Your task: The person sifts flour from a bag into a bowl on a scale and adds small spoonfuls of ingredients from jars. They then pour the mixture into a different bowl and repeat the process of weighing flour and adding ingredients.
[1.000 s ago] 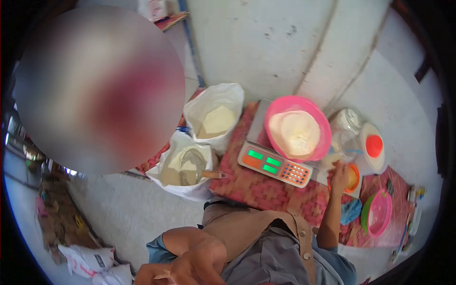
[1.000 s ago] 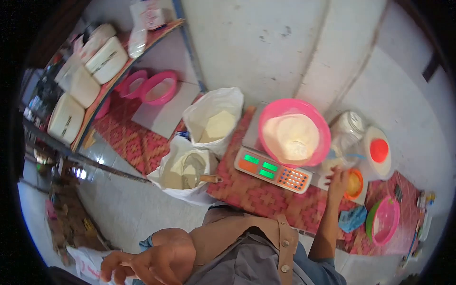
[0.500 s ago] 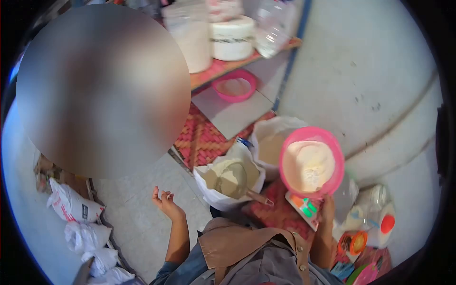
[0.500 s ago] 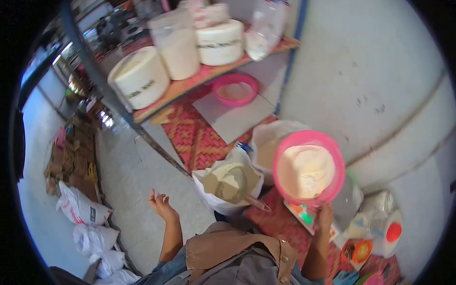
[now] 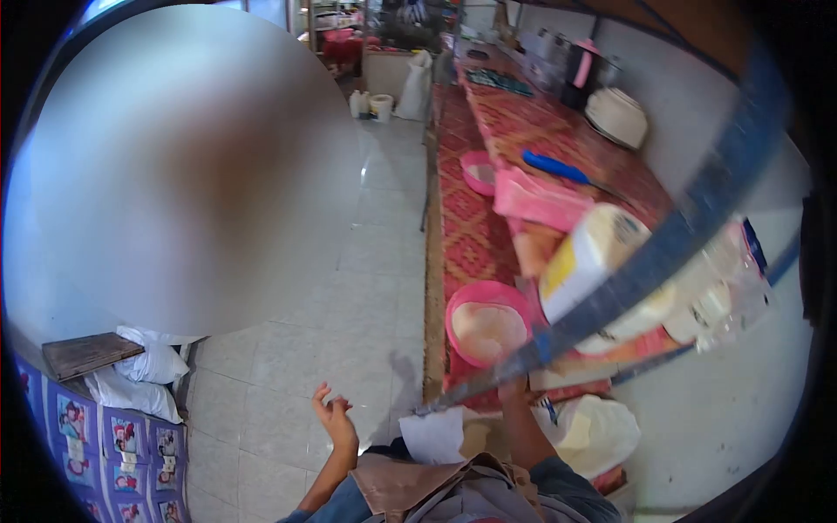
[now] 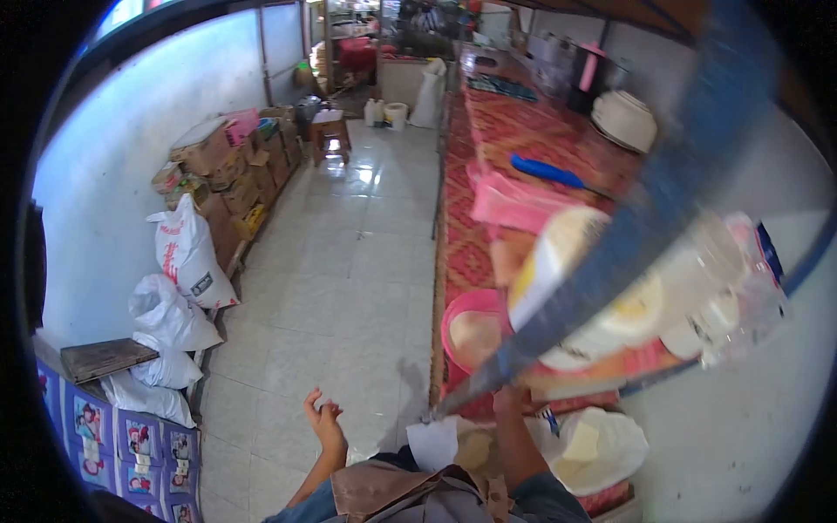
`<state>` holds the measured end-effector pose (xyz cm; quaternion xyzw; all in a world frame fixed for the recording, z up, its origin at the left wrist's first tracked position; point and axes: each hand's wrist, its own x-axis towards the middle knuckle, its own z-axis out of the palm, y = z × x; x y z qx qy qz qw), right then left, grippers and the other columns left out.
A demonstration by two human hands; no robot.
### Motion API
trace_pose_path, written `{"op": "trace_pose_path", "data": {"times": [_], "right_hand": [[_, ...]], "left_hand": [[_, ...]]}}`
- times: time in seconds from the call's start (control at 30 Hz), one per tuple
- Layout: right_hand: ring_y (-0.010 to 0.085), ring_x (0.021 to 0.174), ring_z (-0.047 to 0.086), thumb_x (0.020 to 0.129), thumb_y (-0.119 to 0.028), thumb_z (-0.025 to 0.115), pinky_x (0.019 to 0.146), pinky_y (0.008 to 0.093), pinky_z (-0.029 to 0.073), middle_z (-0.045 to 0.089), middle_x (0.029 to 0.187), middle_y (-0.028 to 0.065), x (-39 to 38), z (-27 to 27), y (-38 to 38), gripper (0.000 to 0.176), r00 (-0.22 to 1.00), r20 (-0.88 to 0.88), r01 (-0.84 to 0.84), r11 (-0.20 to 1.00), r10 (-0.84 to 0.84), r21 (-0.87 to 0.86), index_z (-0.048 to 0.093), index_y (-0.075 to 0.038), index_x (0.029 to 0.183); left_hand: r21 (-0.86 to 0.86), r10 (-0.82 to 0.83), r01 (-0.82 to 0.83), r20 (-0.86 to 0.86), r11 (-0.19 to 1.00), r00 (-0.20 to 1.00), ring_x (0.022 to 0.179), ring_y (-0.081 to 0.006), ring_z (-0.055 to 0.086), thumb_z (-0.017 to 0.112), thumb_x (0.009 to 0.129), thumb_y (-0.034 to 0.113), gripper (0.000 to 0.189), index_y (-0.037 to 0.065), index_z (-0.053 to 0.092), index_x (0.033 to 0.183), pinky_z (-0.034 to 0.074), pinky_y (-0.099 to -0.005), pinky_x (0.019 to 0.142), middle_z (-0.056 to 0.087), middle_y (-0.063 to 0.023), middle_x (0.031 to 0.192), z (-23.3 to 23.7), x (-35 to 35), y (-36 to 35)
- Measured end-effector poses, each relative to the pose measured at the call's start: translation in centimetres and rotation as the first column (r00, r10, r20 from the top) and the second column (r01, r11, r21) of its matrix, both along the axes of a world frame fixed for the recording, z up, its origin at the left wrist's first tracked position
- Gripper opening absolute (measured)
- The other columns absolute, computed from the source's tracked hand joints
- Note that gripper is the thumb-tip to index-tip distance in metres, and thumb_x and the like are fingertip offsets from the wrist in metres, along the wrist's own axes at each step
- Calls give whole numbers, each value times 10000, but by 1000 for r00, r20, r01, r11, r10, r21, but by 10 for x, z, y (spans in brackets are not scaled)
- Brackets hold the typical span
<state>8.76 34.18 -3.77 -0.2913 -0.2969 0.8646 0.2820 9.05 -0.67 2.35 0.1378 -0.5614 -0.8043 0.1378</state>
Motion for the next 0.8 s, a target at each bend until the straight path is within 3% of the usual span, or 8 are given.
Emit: {"op": "trace_pose_path", "data": {"times": [0.27, 0.3, 0.33, 0.37, 0.4, 0.63, 0.73, 0.8], "right_hand": [[206, 953, 474, 817, -206, 501, 863, 351, 389, 516, 1022, 54, -196, -46, 86, 212, 966, -215, -112, 983, 142, 143, 533, -103, 999], [202, 994, 458, 823, -208, 489, 895, 343, 360, 495, 1064, 57, -198, -23, 84, 242, 973, 225, -220, 528, 57, 820, 504, -100, 1040], [198, 1036, 442, 830, -211, 478, 926, 335, 331, 474, 1106, 60, -187, -3, 74, 274, 830, 440, -528, -228, -342, 818, 475, -97, 1080], [195, 1044, 437, 837, -198, 461, 927, 342, 330, 454, 1125, 63, -195, -44, 78, 303, 958, 250, -284, 350, 141, 893, 432, -83, 1116], [193, 1051, 432, 844, -185, 444, 927, 349, 330, 435, 1144, 67, -199, -92, 93, 333, 903, -262, -167, 840, 340, 516, 389, -69, 1151], [116, 672, 493, 810, -17, 427, 627, 229, 444, 448, 1008, 80, 106, 106, -2, 311, 932, -45, 306, 713, -360, 631, 356, -9, 1113], [144, 734, 542, 782, 64, 441, 672, 237, 446, 401, 1124, 149, 278, 97, 4, 435, 697, 30, 480, 498, -716, 723, 294, -35, 1179], [82, 633, 480, 782, -6, 468, 591, 204, 409, 469, 975, 78, 398, 102, -8, 370, 281, 16, 630, 197, -960, 751, 337, -18, 1128]], "left_hand": [[-154, 177, -162, 91, 975, 980, 729, -108, 464, 448, 751, 43, 352, 105, 358, 1085, 418, -246, 633, 300, -43, 1264, 3, -14, -53], [-163, 152, -135, 92, 977, 984, 729, -108, 464, 448, 751, 43, 352, 105, 358, 1085, 418, -246, 633, 300, -43, 1264, 8, -16, -50], [-158, 32, -20, 78, 987, 996, 743, -111, 462, 451, 754, 31, 371, 105, 342, 1101, 422, -251, 653, 269, -58, 1282, 15, -17, -44], [-151, -100, 108, 62, 983, 993, 756, -114, 460, 454, 758, 18, 391, 106, 326, 1117, 425, -255, 674, 237, -72, 1300, 21, -19, -35], [-155, -163, 171, 63, 973, 985, 756, -114, 460, 454, 758, 18, 391, 106, 326, 1117, 425, -255, 674, 237, -72, 1300, 25, -21, -25], [-419, -799, 684, -223, 596, 559, 948, -213, 443, 527, 787, 270, 552, 52, 249, 1211, 361, -333, 843, 252, -112, 1293, 63, -26, 85], [-606, -820, 559, -344, 566, 457, 1043, -274, 408, 506, 786, 407, 693, -19, 196, 1236, 298, -365, 914, 293, -138, 1268, 56, -48, 127], [-688, -744, 318, -505, 653, 437, 998, -269, 464, 487, 818, 358, 630, -18, 203, 1236, 365, -355, 842, 381, -159, 1222, 88, -36, 166]]}}
